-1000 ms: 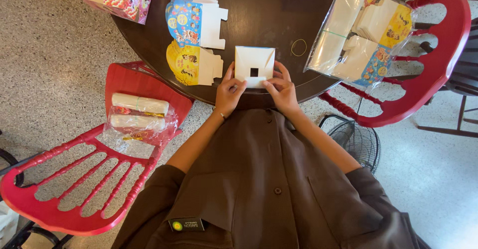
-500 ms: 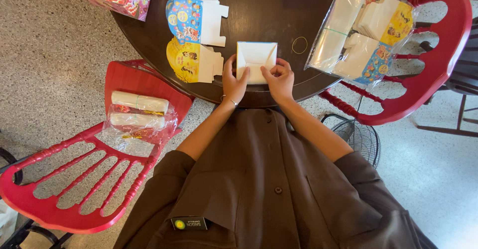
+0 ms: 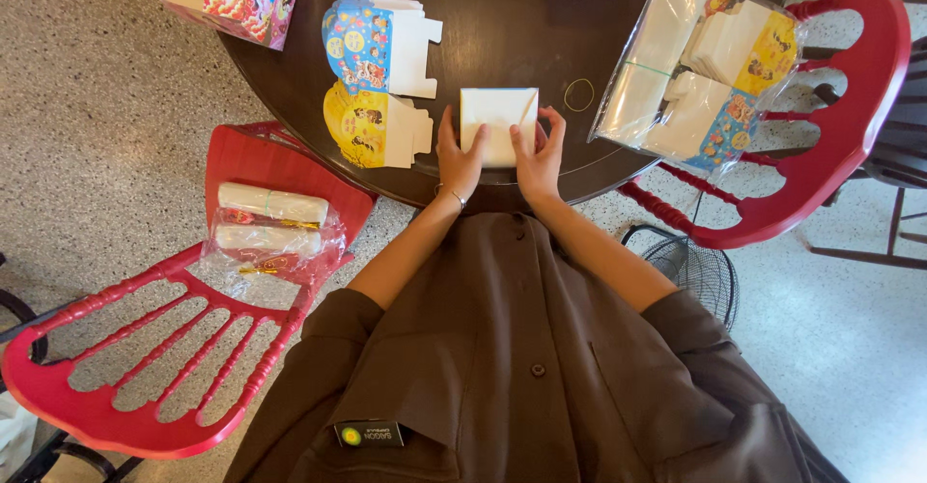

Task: The person folds flat, colorful paperboard pieces into small rectangular boxes at a round table. They repeatedly pick up a flat piece, fold the sides and bottom to form a box, and place the finished box into a growing stack. The person handles multiple flat pieces and completed boxes throughout the clip.

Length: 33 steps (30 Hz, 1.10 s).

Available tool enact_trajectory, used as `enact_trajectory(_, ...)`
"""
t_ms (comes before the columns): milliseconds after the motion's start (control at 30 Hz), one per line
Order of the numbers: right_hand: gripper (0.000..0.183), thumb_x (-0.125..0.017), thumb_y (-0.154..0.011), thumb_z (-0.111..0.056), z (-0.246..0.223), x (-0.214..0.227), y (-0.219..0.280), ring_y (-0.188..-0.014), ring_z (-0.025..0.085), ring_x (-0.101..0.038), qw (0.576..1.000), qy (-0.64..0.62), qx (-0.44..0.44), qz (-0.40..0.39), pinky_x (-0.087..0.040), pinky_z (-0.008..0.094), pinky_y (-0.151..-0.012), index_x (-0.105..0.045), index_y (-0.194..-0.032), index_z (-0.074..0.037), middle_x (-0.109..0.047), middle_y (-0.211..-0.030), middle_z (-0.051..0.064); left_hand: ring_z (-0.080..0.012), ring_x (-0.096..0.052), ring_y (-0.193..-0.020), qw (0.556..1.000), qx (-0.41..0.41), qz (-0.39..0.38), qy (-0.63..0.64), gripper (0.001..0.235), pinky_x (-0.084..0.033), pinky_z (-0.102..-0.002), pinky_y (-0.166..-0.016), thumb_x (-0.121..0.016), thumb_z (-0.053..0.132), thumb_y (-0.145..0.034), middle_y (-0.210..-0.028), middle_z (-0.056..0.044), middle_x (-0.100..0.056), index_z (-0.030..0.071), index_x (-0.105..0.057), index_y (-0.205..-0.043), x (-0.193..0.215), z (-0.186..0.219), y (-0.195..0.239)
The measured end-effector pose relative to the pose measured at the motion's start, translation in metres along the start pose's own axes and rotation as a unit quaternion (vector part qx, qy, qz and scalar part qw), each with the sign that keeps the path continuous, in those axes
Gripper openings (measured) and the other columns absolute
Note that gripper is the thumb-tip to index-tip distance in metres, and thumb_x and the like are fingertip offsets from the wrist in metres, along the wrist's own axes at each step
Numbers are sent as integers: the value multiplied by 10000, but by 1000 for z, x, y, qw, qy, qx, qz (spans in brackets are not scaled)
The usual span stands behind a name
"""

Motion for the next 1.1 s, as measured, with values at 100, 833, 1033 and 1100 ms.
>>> enact_trajectory(100, 439, -726, -1046, -139, 1, 3, -9, -1208, 207, -628, 997, -20, -78, 15, -524, 315, -1013, -487, -1394, -19, -563, -1381, 218, -346, -577, -1285, 996, 10, -70, 60, 791, -429, -430, -1085, -684, 482, -933, -1385, -231, -579, -15, -409, -1483, -1, 8, 11)
enact_trajectory(833, 707, -535, -1098, -243, -15, 40, 15, -1394, 201, -422, 988, -54, -141, -21, -352, 333, -1179, -119, -1645, -78, -424, -1538, 146, -144, -617, -1119, 922, -34, -384, 42, 311, -476, -292, -1029, -527, 299, -1115, -1219, -73, -714, 68, -635, -1291, -44, 0, -61)
enact_trajectory(1033, 598, -571, -1092, -127, -19, 36, -1, -1503, 221, -288, 999, 26, -12, -37, -228, 343, -1239, -262, -1593, -20, -357, -1595, 164, -143, -566, -1168, 954, -70, -272, 104, 309, -436, -298, -1040, -591, 257, -1059, -1213, -88, -633, 18, -560, -1252, -44, -10, -26)
enact_trajectory(1100, 593, -580, -1067, -137, -22, 37, 0, -1432, 201, -394, 997, 41, -62, -36, -318, 331, -1217, -302, -1578, -21, -441, -1522, 145, -136, -562, -1093, 950, -6, -271, 153, 309, -451, -292, -977, -588, 264, -1064, -1202, -77, -642, 21, -579, -1255, -44, -10, -25)
Point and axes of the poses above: each hand's wrist, its own y-axis away from the middle knuckle, its own x-axis out of the back of the hand, z = x × y, the point moved 3 cm from there along -y, towards the middle knuckle
